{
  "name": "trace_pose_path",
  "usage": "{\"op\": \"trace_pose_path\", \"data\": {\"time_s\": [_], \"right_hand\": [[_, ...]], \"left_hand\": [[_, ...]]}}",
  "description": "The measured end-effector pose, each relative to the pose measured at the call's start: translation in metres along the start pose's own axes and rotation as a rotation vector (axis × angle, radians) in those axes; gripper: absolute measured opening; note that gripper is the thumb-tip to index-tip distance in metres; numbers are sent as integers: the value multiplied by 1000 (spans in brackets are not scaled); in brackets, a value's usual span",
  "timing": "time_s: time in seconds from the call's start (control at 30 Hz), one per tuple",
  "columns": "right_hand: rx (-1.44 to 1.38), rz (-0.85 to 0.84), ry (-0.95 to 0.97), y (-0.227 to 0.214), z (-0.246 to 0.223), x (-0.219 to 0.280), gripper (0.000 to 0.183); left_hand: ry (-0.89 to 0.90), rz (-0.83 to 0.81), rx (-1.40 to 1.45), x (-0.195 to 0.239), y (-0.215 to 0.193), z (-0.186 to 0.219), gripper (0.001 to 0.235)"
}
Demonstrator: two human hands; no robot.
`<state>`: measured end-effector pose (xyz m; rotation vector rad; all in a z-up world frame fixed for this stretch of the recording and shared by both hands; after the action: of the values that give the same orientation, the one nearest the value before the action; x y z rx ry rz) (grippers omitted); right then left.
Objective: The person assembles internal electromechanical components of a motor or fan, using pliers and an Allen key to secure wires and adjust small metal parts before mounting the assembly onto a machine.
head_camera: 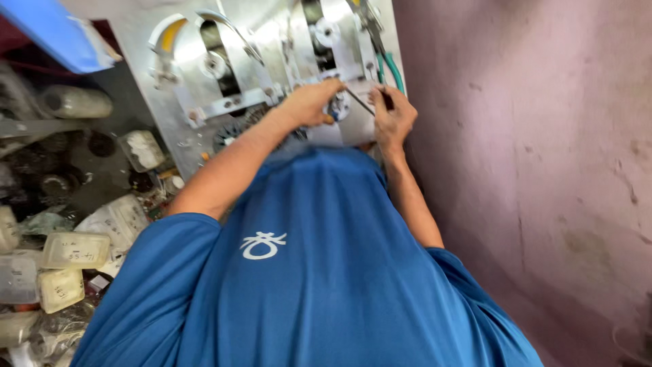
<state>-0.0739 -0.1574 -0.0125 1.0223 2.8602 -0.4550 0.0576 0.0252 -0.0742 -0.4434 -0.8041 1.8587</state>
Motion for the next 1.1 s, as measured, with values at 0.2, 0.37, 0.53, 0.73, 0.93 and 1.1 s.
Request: {"op": "trace_pose_path", "data": {"time_s": [0.2, 0.37, 0.53, 0.73, 0.93, 1.1], "right_hand": [[72, -48, -83, 12, -9, 20, 13], [209, -167, -190, 16, -12, 22, 9], [-110, -332, -35, 20, -9, 19, 21], [-676, -243, 262, 29, 42, 20, 46], [-459, -117, 149, 31, 83, 24, 16], [-597, -293, 292, 23, 61, 17, 20]], "left_hand": [[-26, 95, 73, 5, -20, 28, 84], [-99, 105, 101, 3, -17, 30, 79], [-205, 155, 159, 1, -21, 36, 78], [-259, 161, 160, -4, -25, 44, 80], [-227, 198, 168, -3, -22, 42, 79], [-233, 209, 184, -3, -21, 41, 81]]}}
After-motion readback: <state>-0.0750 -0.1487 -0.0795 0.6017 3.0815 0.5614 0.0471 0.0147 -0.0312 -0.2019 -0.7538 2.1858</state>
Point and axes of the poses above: each hand's wrist, its own x-axis away from the middle knuckle, its own y-axis out of the palm, z = x × y, the point moved 1 cm from there along -x, towards the middle knuckle
